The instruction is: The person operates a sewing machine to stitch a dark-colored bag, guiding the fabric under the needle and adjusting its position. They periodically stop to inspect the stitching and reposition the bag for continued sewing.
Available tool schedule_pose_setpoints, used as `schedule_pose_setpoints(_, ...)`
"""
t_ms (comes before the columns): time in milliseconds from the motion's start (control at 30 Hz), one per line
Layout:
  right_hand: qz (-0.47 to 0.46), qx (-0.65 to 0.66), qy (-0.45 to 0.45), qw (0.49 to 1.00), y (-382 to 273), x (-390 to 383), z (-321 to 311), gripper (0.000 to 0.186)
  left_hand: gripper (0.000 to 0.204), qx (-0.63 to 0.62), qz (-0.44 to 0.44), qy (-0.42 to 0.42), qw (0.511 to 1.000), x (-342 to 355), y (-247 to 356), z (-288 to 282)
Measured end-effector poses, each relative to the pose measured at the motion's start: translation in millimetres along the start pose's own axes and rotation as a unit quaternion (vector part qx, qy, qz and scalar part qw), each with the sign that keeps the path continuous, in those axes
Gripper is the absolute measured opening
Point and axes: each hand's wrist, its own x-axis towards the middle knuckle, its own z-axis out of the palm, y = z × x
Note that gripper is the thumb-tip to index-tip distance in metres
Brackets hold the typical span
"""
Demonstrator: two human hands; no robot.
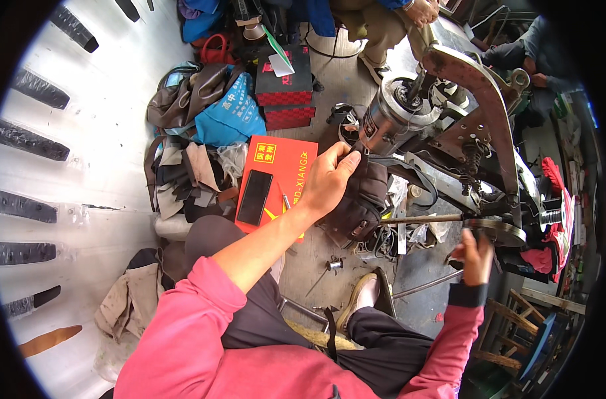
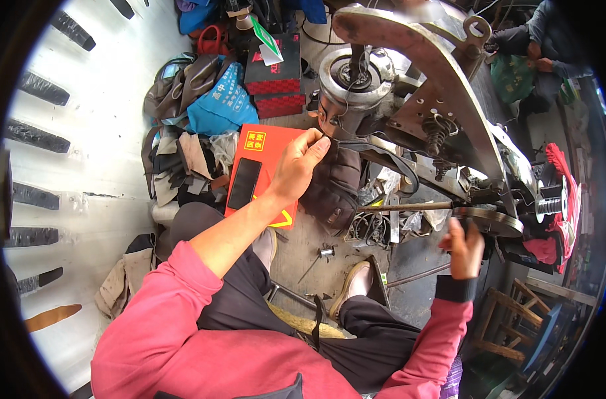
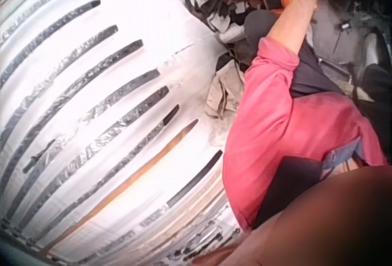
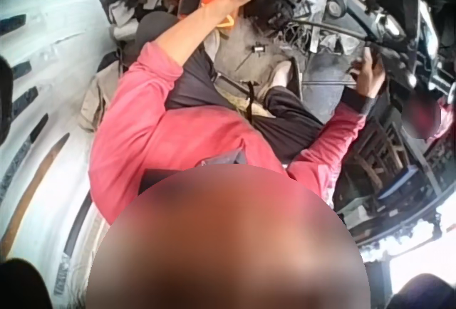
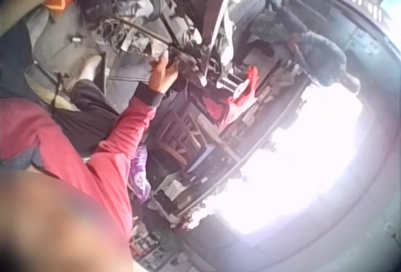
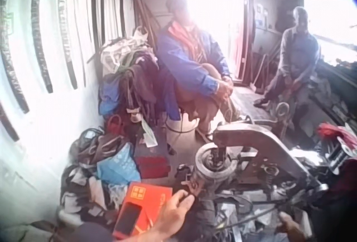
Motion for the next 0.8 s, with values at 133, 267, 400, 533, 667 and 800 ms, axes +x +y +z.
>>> schedule_pose_setpoints(133,-0.087,0.002,0.149,0.985,-8.9,11.2,-68.1,0.021,0.028,-0.003,0.003,0.0,1.0,3.7,-1.4,-0.6)
schedule_pose_setpoints(267,-0.049,0.045,0.154,0.986,56.6,36.1,-87.3,0.007,0.028,-0.027,-0.028,-0.008,0.999,3.4,2.3,-1.1)
schedule_pose_setpoints(400,0.086,0.023,0.024,0.996,72.6,28.4,-24.6,0.014,0.028,-0.033,-0.01,-0.007,0.999,5.7,2.7,-1.2)
schedule_pose_setpoints(533,0.007,0.013,-0.057,0.998,13.4,2.1,12.7,0.026,0.028,-0.029,-0.007,-0.011,0.999,7.8,-0.8,-2.6)
schedule_pose_setpoints(667,-0.117,-0.009,0.11,0.987,-15.0,4.3,-60.5,0.021,0.028,-0.023,-0.007,-0.017,1.0,10.0,-1.0,-4.3)
schedule_pose_setpoints(800,-0.029,0.045,0.176,0.983,50.0,32.7,-92.8,0.013,0.029,-0.022,-0.02,-0.037,0.999,14.1,2.9,-8.2)
